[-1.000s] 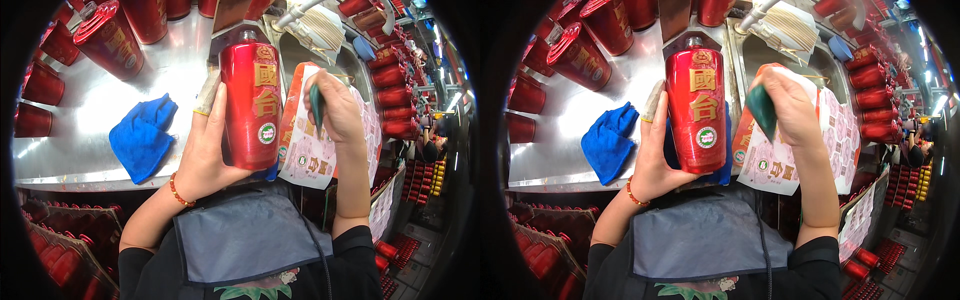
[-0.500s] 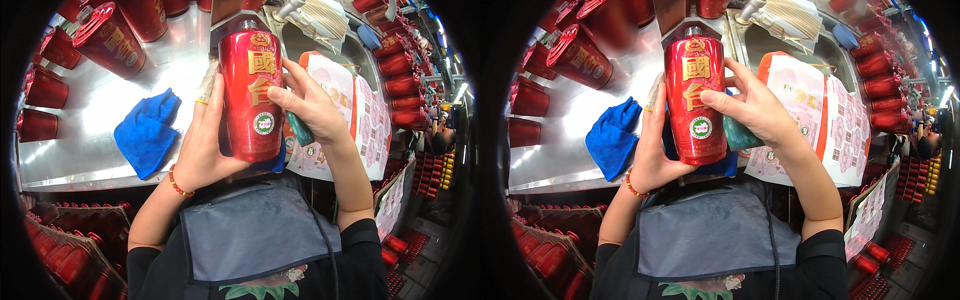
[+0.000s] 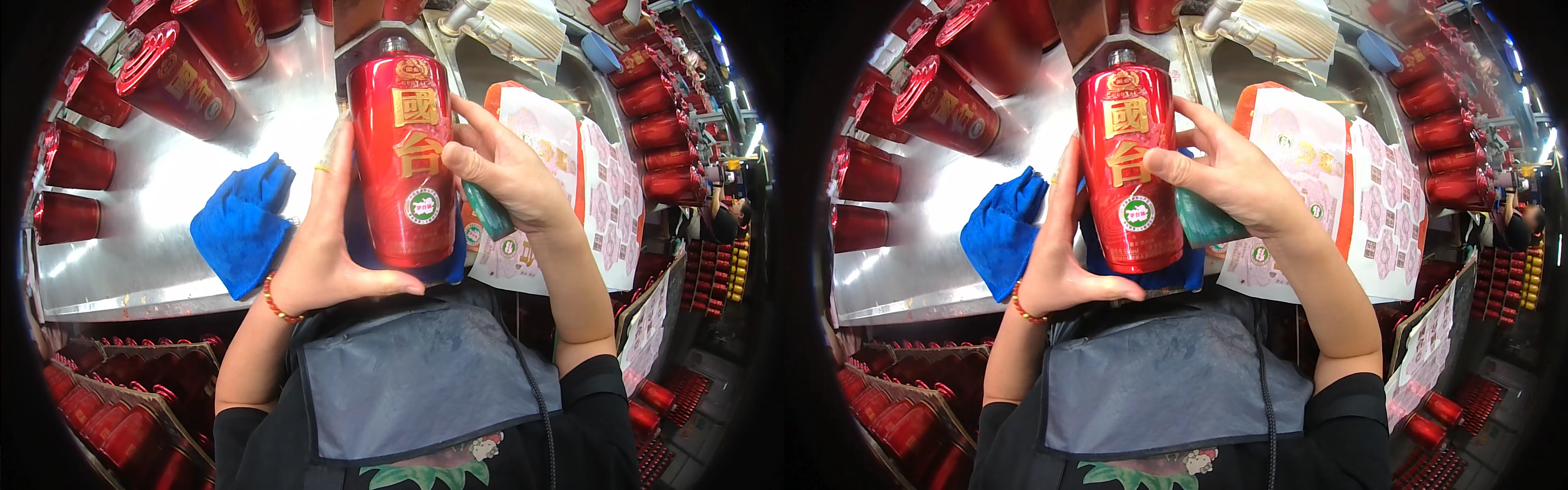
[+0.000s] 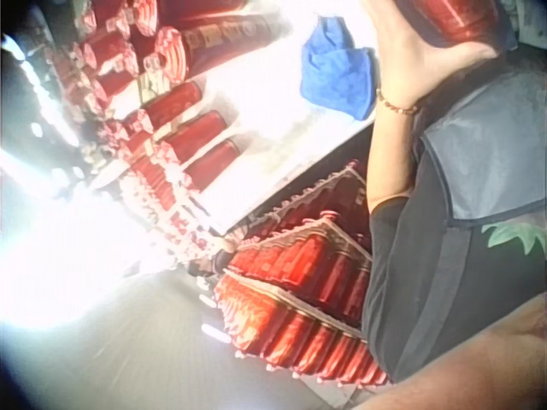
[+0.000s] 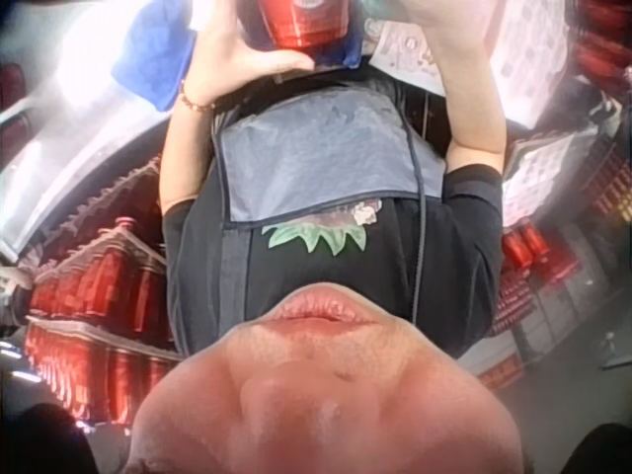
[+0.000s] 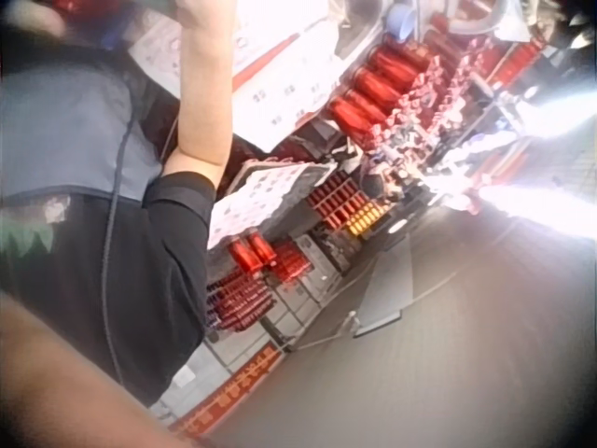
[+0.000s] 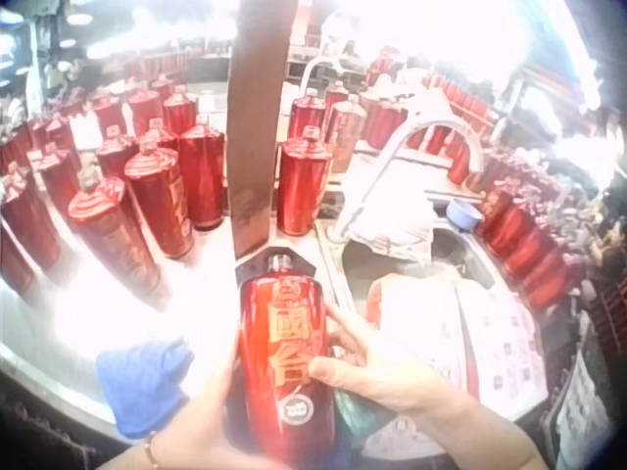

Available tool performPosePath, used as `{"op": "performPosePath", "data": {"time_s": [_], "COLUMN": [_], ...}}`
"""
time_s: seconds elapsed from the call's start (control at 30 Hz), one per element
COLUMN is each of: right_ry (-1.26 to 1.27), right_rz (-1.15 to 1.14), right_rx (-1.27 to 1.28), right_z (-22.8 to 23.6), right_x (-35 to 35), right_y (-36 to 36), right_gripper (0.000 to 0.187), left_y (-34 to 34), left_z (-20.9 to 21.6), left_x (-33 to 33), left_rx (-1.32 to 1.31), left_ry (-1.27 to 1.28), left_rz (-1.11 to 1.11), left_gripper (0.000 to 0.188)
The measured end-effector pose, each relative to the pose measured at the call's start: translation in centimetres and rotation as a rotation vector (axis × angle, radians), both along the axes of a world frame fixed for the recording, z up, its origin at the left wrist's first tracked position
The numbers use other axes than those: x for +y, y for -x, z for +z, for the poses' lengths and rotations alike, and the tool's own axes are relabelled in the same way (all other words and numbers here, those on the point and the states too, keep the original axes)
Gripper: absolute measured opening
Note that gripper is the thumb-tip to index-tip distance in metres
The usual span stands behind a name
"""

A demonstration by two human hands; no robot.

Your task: The person picks up a red cylindrical can and applies a printed label to its surface using a green plastic squeegee tool. They smooth the label, peel off the backing, and wipe the can with a blue cloth before placing it back on the table.

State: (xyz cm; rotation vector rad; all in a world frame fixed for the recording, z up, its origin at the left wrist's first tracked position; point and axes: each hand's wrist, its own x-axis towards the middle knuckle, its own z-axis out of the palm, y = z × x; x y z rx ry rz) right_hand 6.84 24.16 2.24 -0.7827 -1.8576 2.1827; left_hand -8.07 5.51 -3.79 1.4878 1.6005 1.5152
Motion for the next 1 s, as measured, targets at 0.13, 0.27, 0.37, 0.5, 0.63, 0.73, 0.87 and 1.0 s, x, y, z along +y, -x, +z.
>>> {"op": "performPosePath", "data": {"time_s": [0.13,0.27,0.37,0.5,0.63,0.73,0.87,1.0], "right_ry": [-0.014,-0.040,-0.109,-0.113,-0.110,-0.112,-0.065,-0.075], "right_rz": [-0.004,0.001,-0.001,-0.003,0.000,0.002,0.008,0.007], "right_rx": [0.003,0.020,-0.010,0.003,0.008,0.014,0.025,0.003], "right_z": [0.2,0.0,0.1,-0.1,-0.2,-0.6,-0.2,0.2], "right_x": [0.0,0.2,0.3,0.4,0.5,0.6,0.8,1.6], "right_y": [0.3,0.6,0.8,1.0,1.1,1.0,0.5,0.7], "right_gripper": [0.085,0.077,0.074,0.075,0.077,0.078,0.077,0.077], "left_y": [1.6,1.9,2.1,2.0,2.1,2.1,2.2,2.4], "left_z": [0.4,3.1,3.2,3.0,2.9,3.1,3.0,3.0], "left_x": [2.1,6.0,7.0,7.4,7.4,7.3,7.1,7.1], "left_rx": [-0.439,-0.489,-0.403,-0.458,-0.491,-0.507,-0.519,-0.648], "left_ry": [0.005,-0.015,0.059,0.018,0.003,0.012,0.010,0.057], "left_rz": [0.176,0.265,0.286,0.283,0.261,0.253,0.237,0.197], "left_gripper": [0.096,0.072,0.065,0.057,0.057,0.057,0.053,0.051]}}
